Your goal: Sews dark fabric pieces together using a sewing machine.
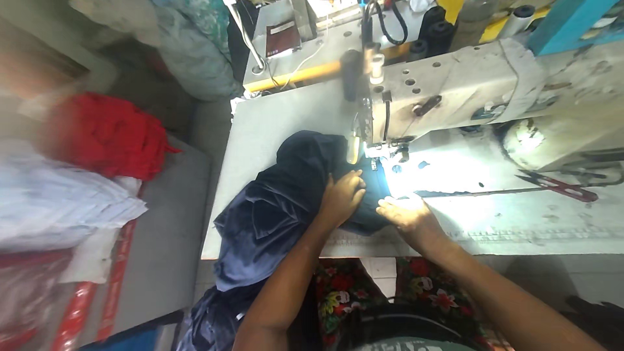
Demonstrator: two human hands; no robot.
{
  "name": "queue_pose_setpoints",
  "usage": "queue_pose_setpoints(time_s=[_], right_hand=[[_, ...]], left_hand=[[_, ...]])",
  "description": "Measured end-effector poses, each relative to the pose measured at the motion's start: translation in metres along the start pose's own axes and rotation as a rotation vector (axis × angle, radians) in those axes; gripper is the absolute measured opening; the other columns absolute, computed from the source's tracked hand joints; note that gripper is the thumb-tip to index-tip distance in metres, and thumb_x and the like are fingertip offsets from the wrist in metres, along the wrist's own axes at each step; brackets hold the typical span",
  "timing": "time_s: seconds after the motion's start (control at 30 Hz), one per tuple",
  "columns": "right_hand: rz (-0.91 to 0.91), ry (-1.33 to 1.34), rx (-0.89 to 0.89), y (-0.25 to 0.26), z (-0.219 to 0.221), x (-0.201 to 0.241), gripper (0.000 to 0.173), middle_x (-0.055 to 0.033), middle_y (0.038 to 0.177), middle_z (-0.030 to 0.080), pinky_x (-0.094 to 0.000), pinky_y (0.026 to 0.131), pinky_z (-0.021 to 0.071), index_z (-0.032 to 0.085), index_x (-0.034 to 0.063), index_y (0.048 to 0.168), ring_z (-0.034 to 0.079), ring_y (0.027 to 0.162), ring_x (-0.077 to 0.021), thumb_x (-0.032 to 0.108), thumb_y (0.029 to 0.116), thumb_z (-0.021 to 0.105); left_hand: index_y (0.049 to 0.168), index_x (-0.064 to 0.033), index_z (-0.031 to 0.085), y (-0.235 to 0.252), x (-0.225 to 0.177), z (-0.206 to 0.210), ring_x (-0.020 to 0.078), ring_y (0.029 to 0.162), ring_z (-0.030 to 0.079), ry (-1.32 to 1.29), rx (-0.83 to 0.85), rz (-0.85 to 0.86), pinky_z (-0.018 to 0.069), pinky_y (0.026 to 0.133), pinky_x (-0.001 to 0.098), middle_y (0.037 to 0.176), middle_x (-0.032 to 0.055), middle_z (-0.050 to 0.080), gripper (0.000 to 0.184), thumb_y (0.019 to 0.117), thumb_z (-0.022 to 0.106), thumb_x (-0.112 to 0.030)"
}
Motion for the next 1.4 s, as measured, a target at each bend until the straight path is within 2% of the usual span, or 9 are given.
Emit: queue_pose_setpoints(time_s=[0.3,0.63,0.8,0.9,1.0,1.07,1.17,1.27,1.4], right_hand=[[0.030,0.047,0.032,0.027,0.001,-0.016,0.025,-0.0153,0.113,0.076,-0.0538,0.091,0.0547,0.078,0.0041,0.107,0.071,0.107,-0.0359,-0.005,0.0901,0.063],[0.072,0.029,0.002,0.033,0.012,-0.030,0.026,-0.0177,0.122,0.073,-0.0556,0.098,0.0506,0.076,0.0030,0.117,0.068,0.115,-0.0385,0.004,0.0945,0.064],[0.070,0.034,0.011,0.034,0.011,-0.032,0.025,-0.0168,0.122,0.073,-0.0552,0.100,0.0497,0.076,0.0031,0.118,0.067,0.117,-0.0374,0.006,0.0971,0.062],[0.085,0.082,0.056,0.034,0.010,-0.033,0.026,-0.0161,0.126,0.072,-0.0559,0.103,0.0483,0.076,0.0047,0.119,0.066,0.119,-0.0379,0.004,0.0964,0.064],[0.120,0.166,0.114,0.035,0.007,-0.035,0.026,-0.0142,0.129,0.071,-0.0562,0.106,0.0458,0.077,0.0073,0.119,0.064,0.124,-0.0370,0.006,0.0967,0.064],[0.152,0.240,0.184,0.035,0.001,-0.036,0.024,-0.0130,0.130,0.071,-0.0564,0.108,0.0444,0.078,0.0086,0.119,0.062,0.127,-0.0365,0.012,0.0976,0.066],[0.150,0.324,0.268,0.030,-0.009,-0.036,0.024,-0.0102,0.131,0.071,-0.0565,0.107,0.0456,0.078,0.0101,0.117,0.062,0.129,-0.0348,0.018,0.0964,0.070],[-0.014,0.279,0.221,0.019,-0.016,-0.024,0.018,-0.0096,0.121,0.075,-0.0576,0.101,0.0510,0.080,0.0071,0.105,0.066,0.123,-0.0335,0.016,0.0933,0.071],[-0.100,0.191,0.169,-0.005,-0.015,-0.004,0.015,-0.0126,0.106,0.078,-0.0568,0.090,0.0557,0.077,0.0039,0.094,0.073,0.111,-0.0321,0.000,0.0938,0.062]], left_hand=[[0.113,-0.0048,0.070,0.032,0.020,-0.004,0.0275,0.140,0.052,0.000,0.050,-0.044,0.0198,0.119,0.0689,0.144,0.0097,0.062,0.022,0.1036,0.057,-0.020],[0.123,-0.0035,0.067,0.059,0.028,-0.017,0.0321,0.132,0.058,0.002,0.057,-0.144,0.0176,0.122,0.0633,0.134,0.0177,0.066,0.028,0.1051,0.057,-0.023],[0.126,-0.0147,0.073,0.052,0.030,-0.040,0.0350,0.131,0.057,0.234,0.150,0.035,0.0337,0.110,0.0652,0.136,0.0126,0.066,0.041,0.1044,0.054,-0.043],[0.120,-0.0121,0.076,0.037,0.024,-0.066,0.0430,0.119,0.062,0.398,0.234,0.131,0.0247,0.112,0.0740,0.114,0.0202,0.070,0.049,0.0989,0.059,-0.053],[0.102,-0.0057,0.078,0.022,0.014,-0.087,0.0401,0.115,0.064,0.353,0.246,0.203,0.0121,0.113,0.0793,0.102,0.0167,0.072,0.030,0.0980,0.068,-0.034],[0.096,-0.0063,0.079,0.008,0.004,-0.094,0.0338,0.117,0.066,0.246,0.169,0.294,0.0079,0.115,0.0795,0.104,0.0120,0.075,0.022,0.0971,0.068,-0.025],[0.097,-0.0086,0.081,-0.017,-0.026,-0.091,0.0275,0.098,0.073,0.220,0.127,0.407,0.0196,0.119,0.0713,0.090,0.0093,0.076,0.020,0.0973,0.067,-0.023],[0.086,-0.0085,0.078,-0.047,-0.072,-0.073,0.0167,0.078,0.072,0.165,0.238,0.490,0.0363,0.117,0.0543,0.075,0.0035,0.071,0.019,0.0969,0.066,-0.020],[0.092,0.0051,0.069,-0.059,-0.098,-0.033,0.0303,0.083,0.073,-0.016,0.528,0.440,0.0408,0.113,0.0520,0.079,0.0177,0.071,0.026,0.1041,0.055,-0.013]])
Point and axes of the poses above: each hand's wrist, its own y-axis towards the middle knuckle, its own z-axis out of the palm, x = y × z, the point moved 2 cm from there along y, towards the middle knuckle
